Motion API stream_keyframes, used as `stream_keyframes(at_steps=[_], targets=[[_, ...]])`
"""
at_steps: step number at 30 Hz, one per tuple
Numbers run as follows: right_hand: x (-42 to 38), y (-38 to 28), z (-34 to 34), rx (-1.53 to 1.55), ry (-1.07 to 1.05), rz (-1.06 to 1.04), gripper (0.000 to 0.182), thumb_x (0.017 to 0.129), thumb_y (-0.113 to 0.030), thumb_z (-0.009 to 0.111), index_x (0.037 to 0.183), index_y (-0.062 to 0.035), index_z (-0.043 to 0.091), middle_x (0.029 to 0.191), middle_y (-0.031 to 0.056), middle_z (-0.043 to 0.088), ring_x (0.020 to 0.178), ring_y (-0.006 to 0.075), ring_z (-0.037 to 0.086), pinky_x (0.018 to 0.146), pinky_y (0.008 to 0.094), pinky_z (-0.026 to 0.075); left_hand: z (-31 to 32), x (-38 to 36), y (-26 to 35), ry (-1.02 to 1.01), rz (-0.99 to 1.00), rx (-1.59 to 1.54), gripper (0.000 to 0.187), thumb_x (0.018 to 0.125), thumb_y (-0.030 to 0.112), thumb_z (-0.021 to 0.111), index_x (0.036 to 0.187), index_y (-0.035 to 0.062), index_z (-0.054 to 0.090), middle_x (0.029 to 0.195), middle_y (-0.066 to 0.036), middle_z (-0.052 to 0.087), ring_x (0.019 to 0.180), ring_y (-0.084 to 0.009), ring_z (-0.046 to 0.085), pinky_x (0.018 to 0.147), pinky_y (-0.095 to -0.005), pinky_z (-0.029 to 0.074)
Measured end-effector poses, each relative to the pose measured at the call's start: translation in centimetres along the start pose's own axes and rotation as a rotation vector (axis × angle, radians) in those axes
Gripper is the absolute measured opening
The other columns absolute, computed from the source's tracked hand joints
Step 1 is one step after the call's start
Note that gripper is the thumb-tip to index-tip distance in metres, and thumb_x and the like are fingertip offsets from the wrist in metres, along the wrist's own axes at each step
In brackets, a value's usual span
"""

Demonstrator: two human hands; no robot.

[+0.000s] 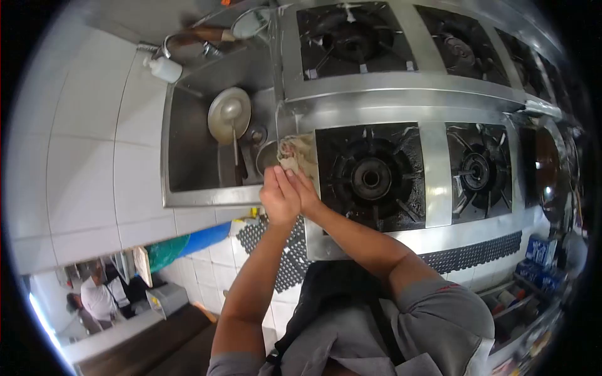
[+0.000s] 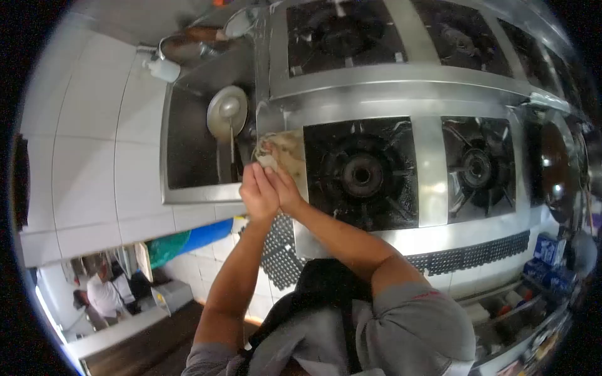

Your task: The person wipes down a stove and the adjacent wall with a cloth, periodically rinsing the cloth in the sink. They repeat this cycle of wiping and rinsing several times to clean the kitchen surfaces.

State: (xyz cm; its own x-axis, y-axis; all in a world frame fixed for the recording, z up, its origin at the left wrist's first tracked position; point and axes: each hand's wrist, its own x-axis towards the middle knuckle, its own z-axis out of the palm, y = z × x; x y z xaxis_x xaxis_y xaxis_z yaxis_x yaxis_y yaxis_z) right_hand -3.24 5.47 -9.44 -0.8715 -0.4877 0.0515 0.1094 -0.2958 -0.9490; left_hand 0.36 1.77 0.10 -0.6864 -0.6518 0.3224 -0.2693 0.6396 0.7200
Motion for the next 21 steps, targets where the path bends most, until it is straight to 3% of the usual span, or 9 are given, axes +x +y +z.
stream_keyframes(at_steps=[1, 2, 4, 6, 10, 12, 14, 17, 21], targets=[[1.5, -1.6, -0.4, 0.164, -0.150, 0.066, 0.049, 0.107, -0.037, 0.032, 0.132, 0.0006, 0.052, 0.131, 0.0110, 0.058, 0.117, 0.0233, 0.054, 0.102, 0.0354, 0.039, 0.2, 0.2, 0.3, 0.025, 0.023, -0.054, 0.022, 0.101, 0.018, 0.046, 0.089, 0.0017, 0.055, 0.067, -0.026, 0.058, 0.062, -0.0474, 0.058, 0.051, -0.0493, 0.043], [4.6, -3.6, 0.2, 0.171, -0.068, 0.090, 0.050, 0.107, -0.039, 0.034, 0.123, 0.0023, 0.057, 0.124, 0.0099, 0.061, 0.111, 0.0228, 0.056, 0.100, 0.0364, 0.041, 0.0, 0.2, 0.8, 0.003, 0.013, -0.015, 0.019, 0.101, 0.017, 0.046, 0.093, 0.0021, 0.056, 0.070, -0.027, 0.059, 0.063, -0.0487, 0.058, 0.052, -0.0498, 0.043], [10.8, -8.0, 0.5, -0.166, 0.021, -0.119, 0.053, 0.105, -0.041, 0.036, 0.119, 0.0047, 0.059, 0.118, 0.0126, 0.064, 0.109, 0.0247, 0.056, 0.100, 0.0355, 0.040, -0.4, 0.5, 1.4, -0.048, -0.011, -0.010, 0.018, 0.101, 0.016, 0.047, 0.095, 0.0020, 0.056, 0.070, -0.026, 0.059, 0.063, -0.0488, 0.058, 0.053, -0.0501, 0.043], [18.3, -7.7, 0.5, -0.263, 0.064, -0.304, 0.056, 0.104, -0.044, 0.037, 0.122, 0.0057, 0.057, 0.124, 0.0178, 0.062, 0.116, 0.0304, 0.055, 0.103, 0.0357, 0.037, -0.7, 0.3, 1.1, -0.104, -0.053, 0.018, 0.016, 0.100, 0.015, 0.047, 0.096, 0.0019, 0.056, 0.070, -0.026, 0.059, 0.063, -0.0489, 0.058, 0.053, -0.0503, 0.044], [34.4, -8.5, -0.1, -0.533, -0.021, -0.070, 0.056, 0.105, -0.040, 0.031, 0.142, 0.0019, 0.042, 0.150, 0.0255, 0.036, 0.140, 0.0373, 0.034, 0.115, 0.0409, 0.028, -0.3, 0.2, 0.1, -0.137, -0.069, 0.080, 0.015, 0.099, 0.012, 0.047, 0.102, 0.0002, 0.056, 0.069, -0.024, 0.059, 0.060, -0.0463, 0.059, 0.052, -0.0499, 0.045], [42.5, -6.5, 0.6, -0.486, 0.188, -0.174, 0.058, 0.106, -0.040, 0.026, 0.146, 0.0005, 0.035, 0.150, 0.0267, 0.036, 0.141, 0.0401, 0.032, 0.115, 0.0442, 0.027, -0.6, 0.2, 0.3, -0.173, -0.111, 0.102, 0.015, 0.099, 0.010, 0.047, 0.105, -0.0008, 0.056, 0.069, -0.024, 0.059, 0.059, -0.0441, 0.060, 0.051, -0.0492, 0.045], [49.2, -5.2, -0.9, -0.646, 0.107, -0.198, 0.063, 0.105, -0.045, 0.025, 0.148, -0.0005, 0.032, 0.147, 0.0279, 0.040, 0.140, 0.0426, 0.032, 0.115, 0.0453, 0.026, -0.9, 0.7, 0.7, -0.222, -0.129, 0.017, 0.018, 0.097, 0.005, 0.047, 0.110, -0.0040, 0.056, 0.071, -0.022, 0.061, 0.059, -0.0394, 0.063, 0.051, -0.0460, 0.047], [50.4, -7.5, -1.7, -0.493, 0.247, 0.037, 0.077, 0.098, -0.059, 0.028, 0.141, 0.0022, 0.046, 0.144, 0.0292, 0.044, 0.138, 0.0418, 0.038, 0.115, 0.0420, 0.027, -0.4, 1.7, 1.0, -0.153, 0.002, 0.124, 0.018, 0.100, 0.005, 0.043, 0.104, -0.0038, 0.058, 0.067, -0.017, 0.061, 0.054, -0.0268, 0.062, 0.050, -0.0350, 0.047], [53.5, -5.7, -1.8, -0.433, 0.233, 0.137, 0.076, 0.098, -0.058, 0.027, 0.138, 0.0020, 0.050, 0.146, 0.0299, 0.041, 0.141, 0.0404, 0.034, 0.116, 0.0424, 0.025, -0.6, 1.4, 0.6, -0.171, -0.034, 0.047, 0.017, 0.098, 0.003, 0.045, 0.108, -0.0055, 0.057, 0.066, -0.016, 0.061, 0.052, -0.0304, 0.062, 0.048, -0.0362, 0.046]])
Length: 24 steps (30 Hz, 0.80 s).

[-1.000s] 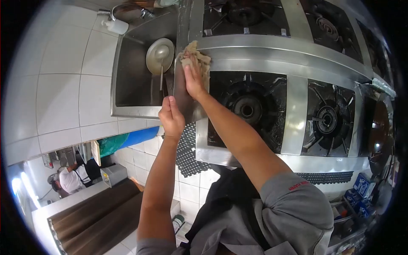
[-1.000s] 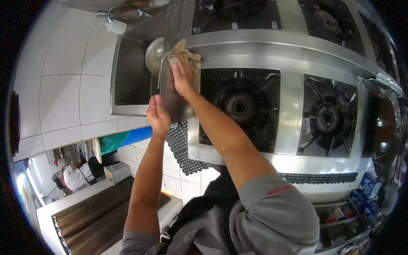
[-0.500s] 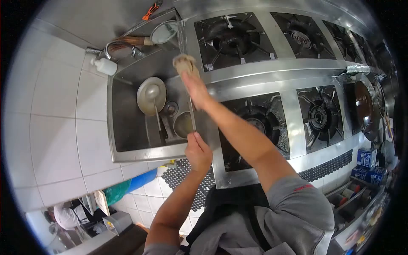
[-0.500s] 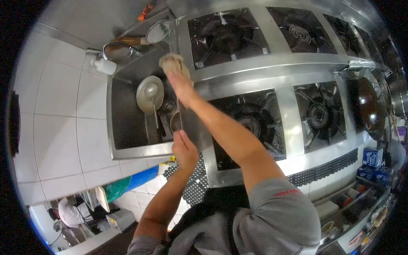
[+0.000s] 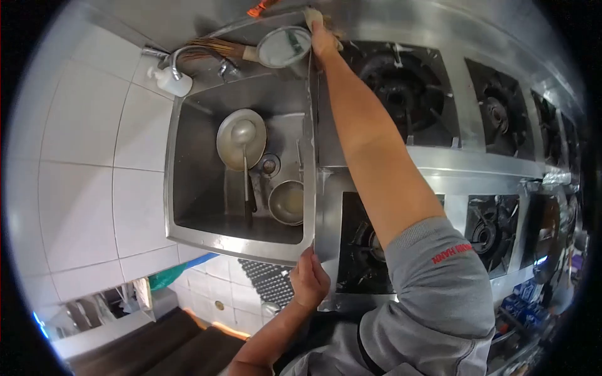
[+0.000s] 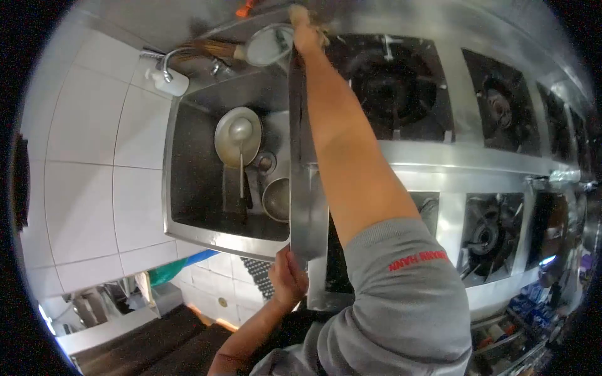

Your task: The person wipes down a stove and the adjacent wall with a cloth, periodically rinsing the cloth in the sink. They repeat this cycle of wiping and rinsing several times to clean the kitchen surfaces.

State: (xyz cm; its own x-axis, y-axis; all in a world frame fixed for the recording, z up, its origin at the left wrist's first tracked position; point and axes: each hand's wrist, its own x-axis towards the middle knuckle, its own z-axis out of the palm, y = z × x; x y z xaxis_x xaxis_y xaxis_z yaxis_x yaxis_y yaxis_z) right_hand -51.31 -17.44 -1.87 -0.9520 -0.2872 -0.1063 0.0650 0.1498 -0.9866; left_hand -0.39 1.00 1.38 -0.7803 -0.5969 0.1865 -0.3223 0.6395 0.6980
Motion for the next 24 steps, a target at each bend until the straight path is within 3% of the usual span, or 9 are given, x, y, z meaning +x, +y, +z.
stream_keyframes(at_steps=[4, 5, 7, 9, 11, 13, 18, 20, 24], targets=[[-6.8, 1.1, -0.3, -0.044, -0.013, -0.036, 0.072, 0.102, -0.048, 0.025, 0.144, 0.0094, 0.036, 0.147, 0.0310, 0.039, 0.139, 0.0442, 0.032, 0.114, 0.0480, 0.027, -0.1, -0.8, -0.5, -0.019, -0.020, 0.005, 0.023, 0.093, 0.000, 0.051, 0.114, -0.0055, 0.057, 0.082, -0.027, 0.065, 0.067, -0.0436, 0.065, 0.057, -0.0472, 0.052], [-11.7, 0.3, -0.9, -0.006, 0.162, -0.007, 0.076, 0.099, -0.056, 0.028, 0.152, -0.0017, 0.025, 0.153, 0.0269, 0.031, 0.144, 0.0390, 0.028, 0.117, 0.0396, 0.022, 0.0, -0.9, -0.7, -0.005, -0.014, -0.032, 0.019, 0.095, 0.003, 0.051, 0.111, -0.0043, 0.057, 0.080, -0.028, 0.064, 0.067, -0.0454, 0.064, 0.057, -0.0492, 0.052], [-17.0, 2.8, -2.0, -0.031, -0.064, 0.088, 0.082, 0.097, -0.063, 0.032, 0.154, -0.0048, 0.022, 0.156, 0.0256, 0.026, 0.144, 0.0365, 0.026, 0.116, 0.0424, 0.024, 0.3, -0.9, -0.9, 0.037, 0.030, -0.039, 0.018, 0.095, 0.006, 0.051, 0.109, -0.0037, 0.057, 0.079, -0.028, 0.063, 0.068, -0.0460, 0.064, 0.058, -0.0497, 0.051], [-23.7, 4.9, -2.7, 0.104, -0.122, -0.007, 0.069, 0.104, -0.049, 0.029, 0.144, 0.0067, 0.038, 0.148, 0.0260, 0.041, 0.139, 0.0377, 0.036, 0.115, 0.0374, 0.025, 0.3, -0.9, -0.9, 0.074, 0.066, -0.047, 0.017, 0.096, 0.008, 0.050, 0.108, -0.0031, 0.057, 0.078, -0.028, 0.063, 0.068, -0.0466, 0.063, 0.059, -0.0502, 0.051], [-30.2, 7.8, -3.6, 0.410, -0.143, 0.136, 0.077, 0.101, -0.057, 0.036, 0.146, 0.0050, 0.037, 0.144, 0.0203, 0.045, 0.127, 0.0292, 0.047, 0.109, 0.0384, 0.033, 0.1, -0.9, -0.9, 0.140, 0.148, -0.019, 0.017, 0.102, 0.015, 0.044, 0.096, 0.0008, 0.052, 0.066, -0.022, 0.055, 0.058, -0.0415, 0.059, 0.050, -0.0449, 0.044], [-38.4, 7.7, -5.5, 0.225, -0.109, 0.142, 0.070, 0.102, -0.050, 0.041, 0.146, 0.0044, 0.036, 0.141, 0.0184, 0.047, 0.122, 0.0254, 0.049, 0.105, 0.0378, 0.038, -0.4, -0.9, -0.7, 0.118, 0.152, -0.069, 0.019, 0.102, 0.017, 0.046, 0.097, 0.0006, 0.053, 0.068, -0.023, 0.056, 0.060, -0.0411, 0.060, 0.052, -0.0447, 0.044], [-54.0, 13.2, -10.3, 0.571, -0.244, 0.536, 0.050, 0.103, -0.040, 0.044, 0.130, 0.0006, 0.053, 0.121, 0.0159, 0.062, 0.112, 0.0281, 0.058, 0.101, 0.0418, 0.044, -6.0, -4.8, -5.8, -0.086, 0.255, -0.431, 0.025, 0.102, 0.024, 0.051, 0.101, 0.0004, 0.059, 0.082, -0.022, 0.066, 0.066, -0.0317, 0.067, 0.056, -0.0389, 0.050], [-58.8, 14.6, -13.8, 0.740, -0.199, 0.688, 0.043, 0.104, -0.035, 0.042, 0.131, -0.0034, 0.054, 0.123, 0.0129, 0.063, 0.114, 0.0280, 0.059, 0.103, 0.0444, 0.044, -10.9, -9.5, -8.8, -0.541, -0.230, -0.733, 0.028, 0.101, 0.026, 0.054, 0.106, 0.0006, 0.064, 0.095, -0.016, 0.071, 0.073, -0.0211, 0.070, 0.060, -0.0308, 0.054], [-66.7, 11.5, -21.4, 0.975, -0.050, 0.491, 0.051, 0.103, -0.043, 0.038, 0.132, -0.0032, 0.053, 0.131, 0.0161, 0.059, 0.120, 0.0316, 0.056, 0.108, 0.0476, 0.041, -19.0, -15.3, -20.4, -0.609, -0.420, -0.735, 0.027, 0.100, 0.024, 0.057, 0.110, -0.0009, 0.063, 0.096, -0.012, 0.072, 0.076, -0.0161, 0.069, 0.065, -0.0255, 0.055]])
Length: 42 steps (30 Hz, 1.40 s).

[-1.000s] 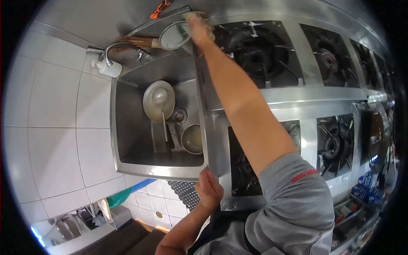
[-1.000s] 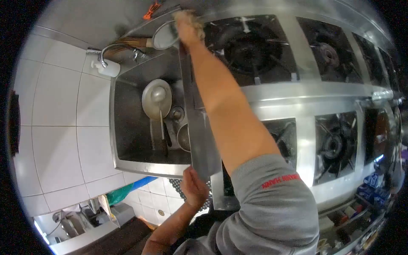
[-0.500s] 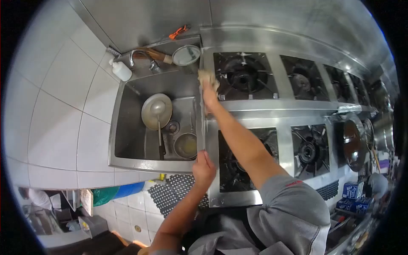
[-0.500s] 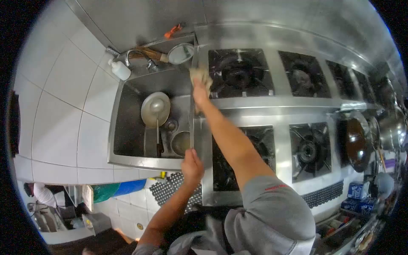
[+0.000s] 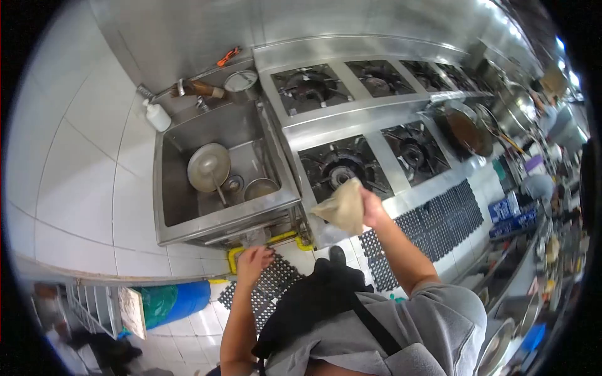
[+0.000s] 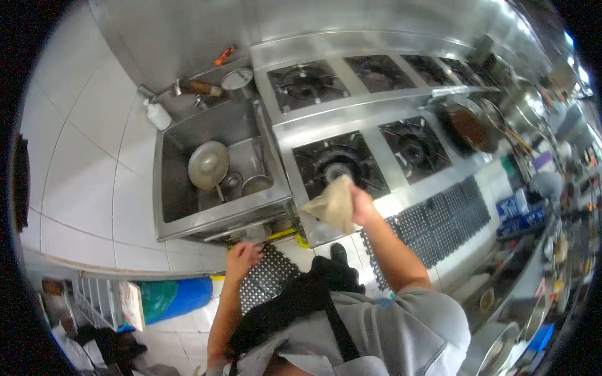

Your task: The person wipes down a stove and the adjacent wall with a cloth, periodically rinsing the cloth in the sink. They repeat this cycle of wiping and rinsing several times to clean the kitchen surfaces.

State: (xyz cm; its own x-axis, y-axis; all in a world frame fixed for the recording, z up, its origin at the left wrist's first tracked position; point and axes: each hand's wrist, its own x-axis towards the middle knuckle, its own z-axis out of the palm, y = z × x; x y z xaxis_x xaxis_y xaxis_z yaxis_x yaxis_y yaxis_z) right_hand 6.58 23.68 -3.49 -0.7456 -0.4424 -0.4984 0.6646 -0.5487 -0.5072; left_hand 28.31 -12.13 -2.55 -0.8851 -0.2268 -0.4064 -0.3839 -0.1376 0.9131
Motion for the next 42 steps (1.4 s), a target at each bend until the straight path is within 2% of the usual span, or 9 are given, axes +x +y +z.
stream_keyframes(at_steps=[5, 8, 10, 20, 26, 30, 34, 40, 42], targets=[[-10.4, -5.5, 4.6, 0.149, 0.028, -0.266, 0.047, 0.103, -0.040, 0.037, 0.124, -0.0033, 0.059, 0.114, 0.0144, 0.067, 0.101, 0.0314, 0.065, 0.095, 0.0476, 0.051, -9.8, -4.0, -2.5, 0.114, -0.073, -0.020, 0.027, 0.099, 0.025, 0.057, 0.110, 0.0000, 0.062, 0.096, -0.014, 0.071, 0.073, -0.0172, 0.069, 0.063, -0.0269, 0.055], [-14.7, -7.1, 10.9, 0.148, -0.264, -0.303, 0.044, 0.101, -0.038, 0.038, 0.116, -0.0032, 0.060, 0.107, 0.0134, 0.067, 0.092, 0.0288, 0.065, 0.082, 0.0440, 0.054, -12.7, -1.9, -1.0, 0.135, -0.047, -0.001, 0.027, 0.099, 0.025, 0.057, 0.110, 0.0003, 0.062, 0.095, -0.013, 0.071, 0.074, -0.0172, 0.068, 0.063, -0.0261, 0.054], [-13.9, -7.4, 12.1, 0.148, -0.053, -0.450, 0.043, 0.101, -0.038, 0.040, 0.116, -0.0031, 0.061, 0.108, 0.0139, 0.067, 0.092, 0.0285, 0.065, 0.083, 0.0432, 0.054, -12.9, 0.1, 1.9, 0.180, 0.105, 0.010, 0.026, 0.099, 0.025, 0.057, 0.109, 0.0010, 0.062, 0.096, -0.013, 0.071, 0.075, -0.0172, 0.068, 0.064, -0.0264, 0.054], [-0.5, -4.4, 21.2, 0.200, -0.161, -0.266, 0.040, 0.101, -0.040, 0.045, 0.112, -0.0051, 0.063, 0.098, 0.0094, 0.067, 0.082, 0.0235, 0.064, 0.074, 0.0374, 0.054, -16.2, 8.8, 13.0, 0.135, 0.131, 0.135, 0.027, 0.099, 0.025, 0.059, 0.108, -0.0001, 0.062, 0.099, -0.013, 0.071, 0.081, -0.0181, 0.070, 0.069, -0.0284, 0.056], [8.9, 0.5, 29.0, -0.310, 0.133, -0.348, 0.037, 0.102, -0.037, 0.052, 0.106, -0.0023, 0.062, 0.092, 0.0073, 0.067, 0.078, 0.0172, 0.064, 0.070, 0.0316, 0.054, -20.9, 16.4, 16.5, 0.190, 0.110, 0.103, 0.028, 0.098, 0.025, 0.059, 0.108, -0.0006, 0.062, 0.097, -0.013, 0.072, 0.080, -0.0182, 0.070, 0.068, -0.0281, 0.054], [14.4, 4.4, 32.5, -0.535, -0.158, -0.304, 0.023, 0.100, -0.024, 0.058, 0.108, -0.0036, 0.064, 0.097, 0.0045, 0.067, 0.083, 0.0135, 0.061, 0.075, 0.0275, 0.050, -22.6, 24.4, 18.6, 0.048, 0.069, 0.206, 0.030, 0.099, 0.026, 0.057, 0.113, -0.0009, 0.060, 0.101, -0.014, 0.071, 0.082, -0.0191, 0.070, 0.068, -0.0295, 0.055], [19.4, 6.3, 34.7, -0.815, -0.110, -0.281, 0.019, 0.089, -0.002, 0.056, 0.106, -0.0022, 0.065, 0.100, 0.0070, 0.067, 0.090, 0.0149, 0.061, 0.081, 0.0280, 0.049, -23.7, 34.3, 21.2, -0.027, 0.047, 0.203, 0.033, 0.099, 0.026, 0.057, 0.116, -0.0020, 0.058, 0.099, -0.014, 0.071, 0.081, -0.0190, 0.070, 0.068, -0.0297, 0.055], [30.9, -2.4, 44.4, -1.067, 0.067, -0.837, 0.016, 0.087, -0.006, 0.058, 0.100, -0.0002, 0.067, 0.086, 0.0075, 0.069, 0.080, 0.0128, 0.063, 0.073, 0.0287, 0.052, -23.7, 51.6, 24.0, -0.038, -0.044, 0.082, 0.049, 0.098, 0.042, 0.056, 0.126, 0.0016, 0.050, 0.113, -0.015, 0.068, 0.091, -0.0253, 0.070, 0.073, -0.0365, 0.055], [34.5, -6.5, 48.7, -1.259, 0.233, -1.033, 0.019, 0.084, -0.007, 0.060, 0.100, -0.0001, 0.067, 0.090, 0.0123, 0.070, 0.084, 0.0192, 0.066, 0.078, 0.0325, 0.053, -23.0, 56.6, 24.1, 0.087, -0.205, -0.200, 0.061, 0.097, 0.052, 0.053, 0.130, 0.0010, 0.045, 0.127, -0.020, 0.059, 0.103, -0.0324, 0.066, 0.081, -0.0443, 0.054]])
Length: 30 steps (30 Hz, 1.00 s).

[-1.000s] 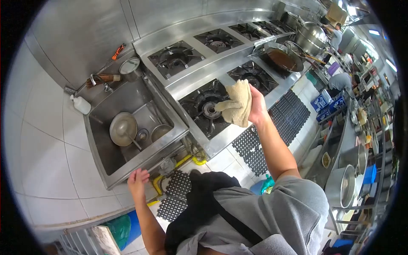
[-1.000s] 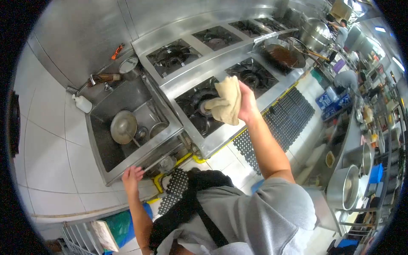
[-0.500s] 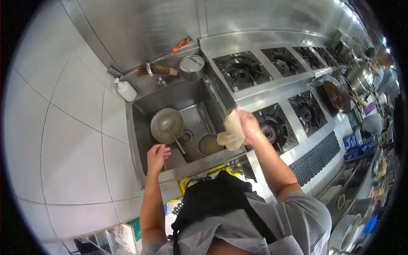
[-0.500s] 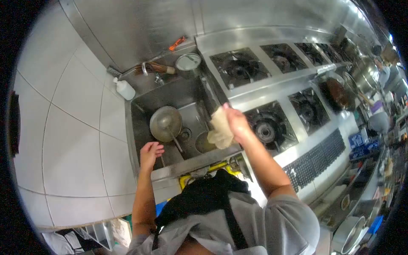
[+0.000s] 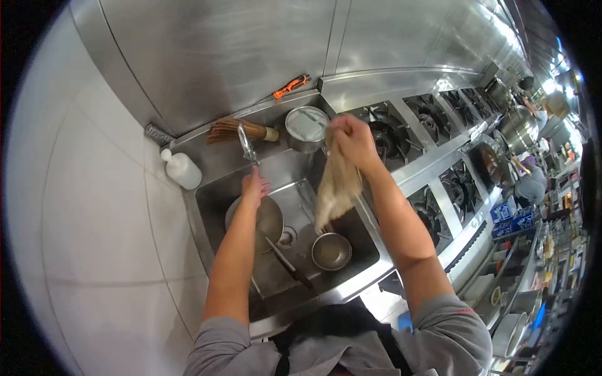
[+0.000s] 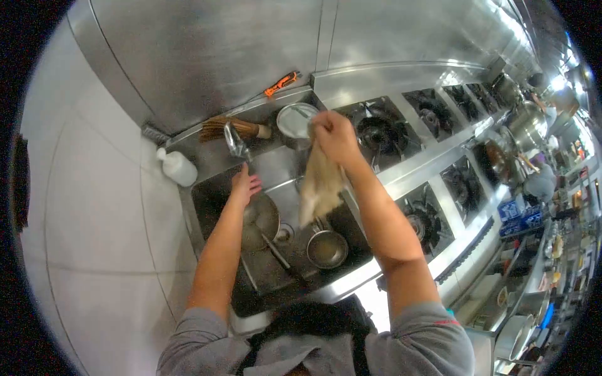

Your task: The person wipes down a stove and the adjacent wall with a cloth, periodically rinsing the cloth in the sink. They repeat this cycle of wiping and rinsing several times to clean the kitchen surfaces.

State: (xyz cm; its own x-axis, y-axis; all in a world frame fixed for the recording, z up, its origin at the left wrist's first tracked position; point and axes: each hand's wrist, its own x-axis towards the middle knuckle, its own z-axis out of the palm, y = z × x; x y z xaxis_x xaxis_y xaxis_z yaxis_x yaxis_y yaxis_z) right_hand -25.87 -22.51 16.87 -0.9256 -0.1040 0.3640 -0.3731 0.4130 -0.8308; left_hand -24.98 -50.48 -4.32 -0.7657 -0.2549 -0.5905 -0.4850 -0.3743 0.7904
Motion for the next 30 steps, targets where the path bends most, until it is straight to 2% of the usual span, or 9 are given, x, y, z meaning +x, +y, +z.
stream_keyframes(at_steps=[1, 2, 8, 14, 18, 20, 26, 28, 30], targets=[[3.3, 0.9, 1.4, -0.022, -0.005, 0.000, 0.019, 0.084, -0.007, 0.060, 0.100, -0.0001, 0.067, 0.090, 0.0123, 0.070, 0.084, 0.0192, 0.066, 0.078, 0.0325, 0.053, 0.3, 1.7, 0.3, -0.097, -0.011, -0.040, 0.074, 0.100, 0.053, 0.045, 0.149, 0.0038, 0.022, 0.133, -0.025, 0.054, 0.117, -0.0389, 0.057, 0.091, -0.0503, 0.050], [6.3, 2.7, 3.2, -0.139, 0.000, -0.140, 0.021, 0.083, -0.010, 0.061, 0.101, 0.0001, 0.067, 0.094, 0.0154, 0.070, 0.089, 0.0254, 0.066, 0.082, 0.0362, 0.053, 0.8, 3.2, 0.5, -0.107, -0.020, -0.060, 0.074, 0.100, 0.053, 0.045, 0.149, 0.0038, 0.022, 0.133, -0.025, 0.054, 0.117, -0.0389, 0.057, 0.091, -0.0503, 0.050], [14.1, 16.3, 12.6, -0.674, -0.444, -0.347, 0.031, 0.078, -0.015, 0.063, 0.106, -0.0023, 0.069, 0.101, 0.0215, 0.068, 0.097, 0.0396, 0.063, 0.087, 0.0486, 0.050, 2.0, 5.6, 0.9, -0.238, -0.162, -0.720, 0.034, 0.104, 0.036, 0.032, 0.116, 0.0060, 0.043, 0.123, -0.021, 0.061, 0.115, -0.0355, 0.058, 0.099, -0.0482, 0.044], [15.6, 19.6, 15.8, -0.964, -0.699, -0.252, 0.025, 0.074, -0.013, 0.061, 0.094, -0.0017, 0.072, 0.099, 0.0242, 0.068, 0.098, 0.0434, 0.062, 0.088, 0.0480, 0.049, 1.2, 5.4, 1.2, -0.261, -0.167, -0.780, 0.042, 0.104, 0.035, 0.026, 0.107, 0.0022, 0.052, 0.116, -0.019, 0.064, 0.106, -0.0317, 0.061, 0.094, -0.0458, 0.047], [16.9, 19.4, 14.4, -0.830, -0.703, -0.262, 0.022, 0.078, -0.009, 0.062, 0.094, -0.0007, 0.073, 0.098, 0.0194, 0.071, 0.096, 0.0351, 0.066, 0.086, 0.0429, 0.051, -0.5, 6.4, 3.8, -0.299, -0.057, -1.185, 0.032, 0.104, 0.030, 0.039, 0.109, 0.0012, 0.054, 0.112, -0.017, 0.065, 0.100, -0.0301, 0.064, 0.085, -0.0421, 0.053], [17.9, 18.0, 12.0, -0.312, -0.549, 0.097, 0.015, 0.081, -0.007, 0.063, 0.092, -0.0037, 0.072, 0.090, 0.0113, 0.072, 0.082, 0.0192, 0.066, 0.077, 0.0338, 0.052, -0.4, 4.7, 4.4, -0.198, -0.043, -1.180, 0.028, 0.103, 0.025, 0.046, 0.112, -0.0001, 0.055, 0.110, -0.017, 0.066, 0.099, -0.0296, 0.064, 0.080, -0.0383, 0.055], [14.4, 2.2, 5.0, -0.004, -0.594, -0.029, 0.014, 0.090, -0.006, 0.060, 0.101, -0.0016, 0.068, 0.090, 0.0016, 0.067, 0.084, 0.0120, 0.060, 0.077, 0.0291, 0.049, 1.1, -2.3, 4.3, -0.285, 0.323, -0.021, 0.051, 0.096, 0.041, 0.059, 0.129, 0.0024, 0.054, 0.120, -0.013, 0.067, 0.105, -0.0243, 0.065, 0.086, -0.0364, 0.051], [12.7, -1.6, 4.4, -0.016, -0.632, -0.040, 0.012, 0.093, -0.008, 0.059, 0.101, -0.0017, 0.067, 0.091, -0.0001, 0.066, 0.085, 0.0089, 0.058, 0.078, 0.0266, 0.048, 1.8, -3.5, 5.3, -0.309, 0.366, 0.101, 0.041, 0.095, 0.030, 0.065, 0.129, 0.0094, 0.054, 0.114, -0.008, 0.068, 0.096, -0.0181, 0.065, 0.081, -0.0339, 0.049], [10.7, -4.3, 4.9, -0.019, -0.683, -0.051, 0.011, 0.097, -0.010, 0.059, 0.101, -0.0019, 0.066, 0.092, -0.0017, 0.064, 0.086, 0.0058, 0.056, 0.078, 0.0241, 0.046, 3.4, -5.0, 5.4, -0.198, 0.898, 0.496, 0.048, 0.094, 0.033, 0.065, 0.134, 0.0094, 0.052, 0.108, -0.005, 0.068, 0.094, -0.0145, 0.063, 0.081, -0.0322, 0.049]])
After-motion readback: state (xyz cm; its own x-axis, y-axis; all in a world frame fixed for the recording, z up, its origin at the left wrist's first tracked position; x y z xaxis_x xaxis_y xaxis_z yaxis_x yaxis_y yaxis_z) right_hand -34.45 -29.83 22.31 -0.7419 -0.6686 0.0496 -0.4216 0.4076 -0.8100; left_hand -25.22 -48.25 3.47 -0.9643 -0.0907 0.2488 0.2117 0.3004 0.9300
